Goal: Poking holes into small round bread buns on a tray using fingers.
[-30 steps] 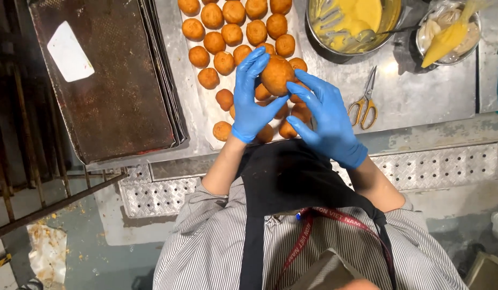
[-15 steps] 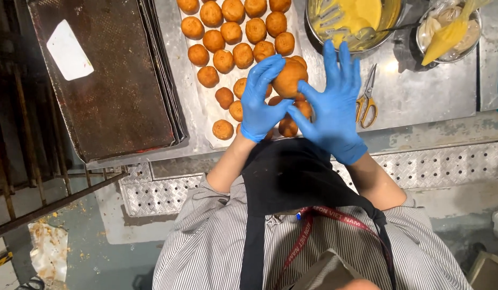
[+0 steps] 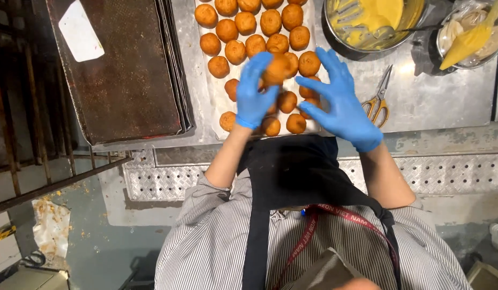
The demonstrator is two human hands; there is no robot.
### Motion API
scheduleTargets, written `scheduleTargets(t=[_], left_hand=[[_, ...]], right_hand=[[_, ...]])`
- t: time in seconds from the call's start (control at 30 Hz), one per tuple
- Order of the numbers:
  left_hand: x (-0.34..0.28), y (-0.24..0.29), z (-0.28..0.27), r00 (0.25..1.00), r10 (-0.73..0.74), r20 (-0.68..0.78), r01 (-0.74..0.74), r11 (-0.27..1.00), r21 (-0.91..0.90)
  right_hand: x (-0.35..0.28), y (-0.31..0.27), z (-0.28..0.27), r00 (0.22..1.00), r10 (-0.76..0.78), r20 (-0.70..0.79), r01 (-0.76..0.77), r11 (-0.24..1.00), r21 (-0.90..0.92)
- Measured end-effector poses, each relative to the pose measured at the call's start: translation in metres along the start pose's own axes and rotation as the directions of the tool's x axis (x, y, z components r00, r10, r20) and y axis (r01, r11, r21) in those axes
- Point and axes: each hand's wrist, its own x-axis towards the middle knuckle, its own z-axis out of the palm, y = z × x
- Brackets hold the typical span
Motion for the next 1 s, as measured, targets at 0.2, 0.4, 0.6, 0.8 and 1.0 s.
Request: scheduleTargets(t=[0.2, 0.4, 0.6, 0.8, 1.0], left_hand=[[-0.071, -0.178, -0.074, 0.878, -0.383, -0.286, 0.477, 0.654, 0.588], [-0.104, -0.193, -0.078, 0.81, -0.583, 0.061, 0.501, 0.742, 0.446], [-0.067, -0.167, -0.052, 0.895, -0.33, 0.301, 0.03, 0.718, 0.696], [-0.029, -0.138, -0.062, 0.899, -0.314, 0.306, 0.063, 0.783, 0.619], [0.028, 0.009, -0.032, 0.993, -0.044, 0.11, 0.048, 0.998, -0.036]], right_hand=[[-0.021, 0.018, -0.011, 0.985, 0.124, -0.12, -0.106, 0.984, 0.143], [-0.017, 0.003, -0.008, 0.989, 0.136, -0.049, -0.128, 0.981, 0.146], [-0.014, 0.0, -0.009, 0.989, 0.138, -0.051, -0.128, 0.979, 0.157], [-0.027, 0.013, -0.014, 0.985, 0.139, -0.103, -0.121, 0.979, 0.164], [-0.012, -0.03, -0.007, 0.983, -0.006, -0.184, -0.004, 0.998, -0.057]])
